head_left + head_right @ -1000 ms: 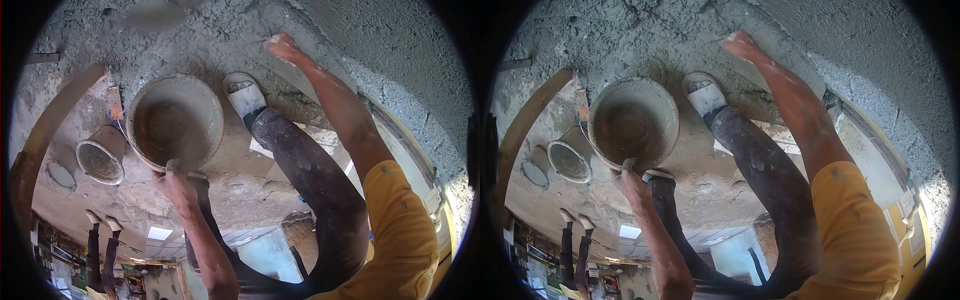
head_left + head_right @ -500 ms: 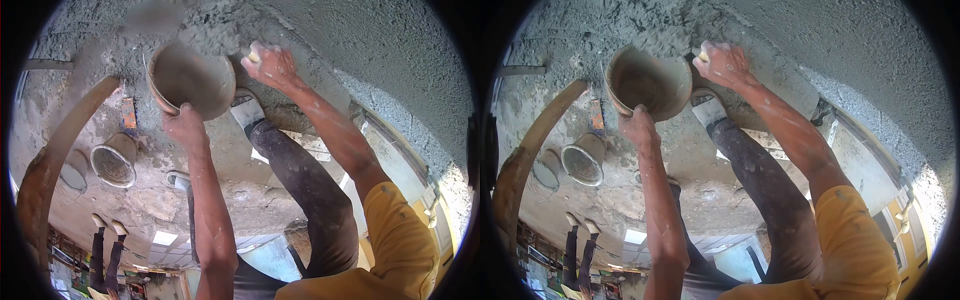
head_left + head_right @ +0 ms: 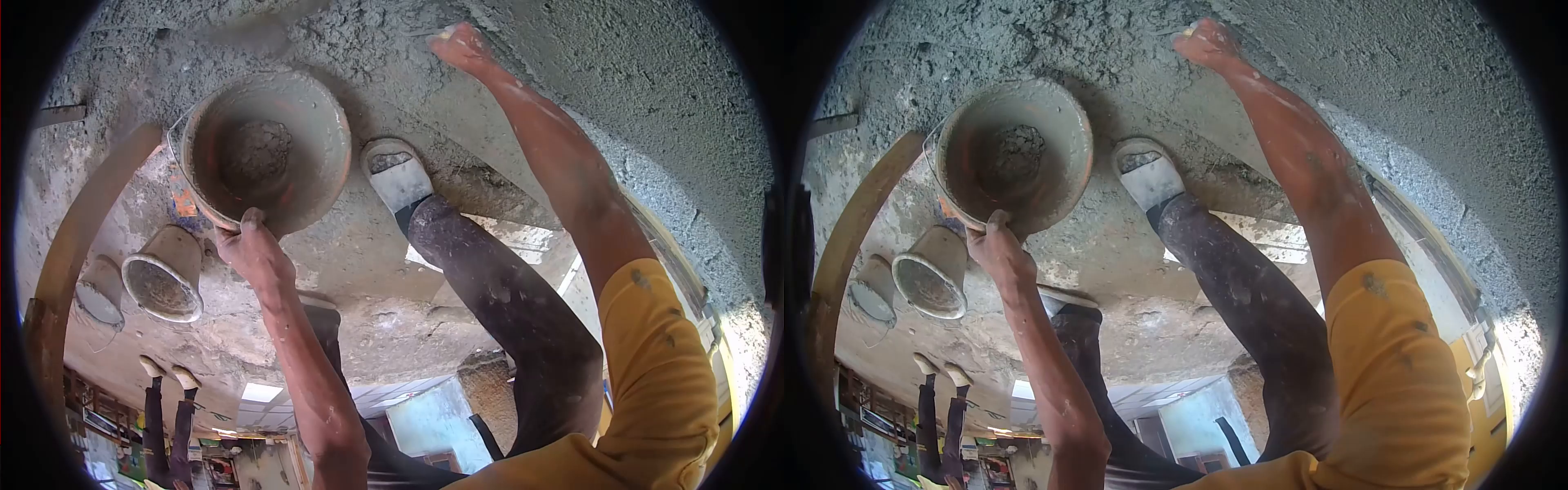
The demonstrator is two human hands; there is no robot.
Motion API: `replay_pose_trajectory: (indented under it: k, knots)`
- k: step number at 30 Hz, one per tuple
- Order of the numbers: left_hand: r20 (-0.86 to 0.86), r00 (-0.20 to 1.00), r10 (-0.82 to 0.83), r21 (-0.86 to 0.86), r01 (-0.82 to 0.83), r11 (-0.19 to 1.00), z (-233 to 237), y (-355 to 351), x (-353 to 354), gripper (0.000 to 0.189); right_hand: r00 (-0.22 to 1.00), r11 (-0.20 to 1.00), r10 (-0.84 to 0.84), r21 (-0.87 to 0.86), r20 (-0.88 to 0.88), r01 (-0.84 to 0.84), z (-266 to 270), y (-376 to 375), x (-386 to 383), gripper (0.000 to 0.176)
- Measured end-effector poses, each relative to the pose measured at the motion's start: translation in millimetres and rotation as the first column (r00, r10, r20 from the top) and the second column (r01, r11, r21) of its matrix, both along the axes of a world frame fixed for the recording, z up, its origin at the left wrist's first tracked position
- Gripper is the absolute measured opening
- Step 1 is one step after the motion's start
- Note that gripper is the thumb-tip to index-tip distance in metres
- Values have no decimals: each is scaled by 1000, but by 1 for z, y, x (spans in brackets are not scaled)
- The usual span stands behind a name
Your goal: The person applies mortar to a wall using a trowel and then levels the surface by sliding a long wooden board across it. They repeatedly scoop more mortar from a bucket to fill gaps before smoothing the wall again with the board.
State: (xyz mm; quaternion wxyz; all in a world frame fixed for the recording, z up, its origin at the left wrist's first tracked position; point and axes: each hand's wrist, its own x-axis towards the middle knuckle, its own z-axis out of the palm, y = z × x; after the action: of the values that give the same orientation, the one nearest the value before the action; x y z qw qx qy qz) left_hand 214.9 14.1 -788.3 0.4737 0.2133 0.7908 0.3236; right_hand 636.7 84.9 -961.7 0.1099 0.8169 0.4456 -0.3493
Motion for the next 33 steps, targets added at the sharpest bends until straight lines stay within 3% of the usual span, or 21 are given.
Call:
replay_pose_trajectory:
  k: [3, 5, 7, 9, 10, 13, 16, 19, 22, 24, 26, 28, 33]
  knots:
    - [33, 999, -28, -14, 28, 1000, 9, 10, 14, 26, 995, 988, -31, 155, 90, 17, 6, -14, -11, 60]
    - [41, 997, -65, 69, 62, 996, 5, 16, 21, 38, 996, 970, -41, 244, 83, 19, 13, -10, -20, 57]
    - [66, 994, -83, 72, 78, 994, 11, 13, 23, 45, 1000, 972, -16, 233, 25, 10, 35, -19, -26, 55]
    - [109, 993, -50, 67, 43, 997, 10, 20, 27, 48, 997, 972, 13, 233, 75, -30, 66, -15, -41, 52]
    - [41, 997, -69, 23, 68, 997, 4, 20, 23, 47, 996, 975, 20, 219, 92, -39, 84, -23, -54, 50]
    - [47, 997, -61, 25, 60, 998, 13, 25, 27, 48, 973, 954, 227, 210, -30, -216, 153, -11, -94, 46]
    - [45, 999, 23, -57, -20, 998, 8, 17, 11, 40, 993, 996, 90, 37, -71, -87, 165, -4, -106, 47]
    - [127, 979, 161, -50, -156, 986, 8, 15, -16, 35, 994, 999, 33, -32, -107, -37, 115, -41, -69, 52]
    - [154, 937, 312, -123, -295, 947, -2, -21, -62, 31, 955, 983, 85, -134, -285, -128, 102, -31, -83, 58]
    - [161, 904, 397, -189, -366, 911, -17, -42, -87, 34, 912, 948, 242, -118, -332, -295, 84, 3, -118, 58]
    - [173, 906, 386, -135, -367, 921, -22, -51, -89, 35, 900, 944, 169, -197, -401, -265, 62, 46, -152, 57]
    - [166, 916, 365, -123, -348, 929, -19, -52, -88, 35, 901, 984, 147, -36, -408, -177, 33, 70, -172, 58]
    - [143, 946, 289, -137, -271, 953, -9, -24, -77, 33, 899, 992, 103, 110, -426, -62, 0, 83, -182, 62]
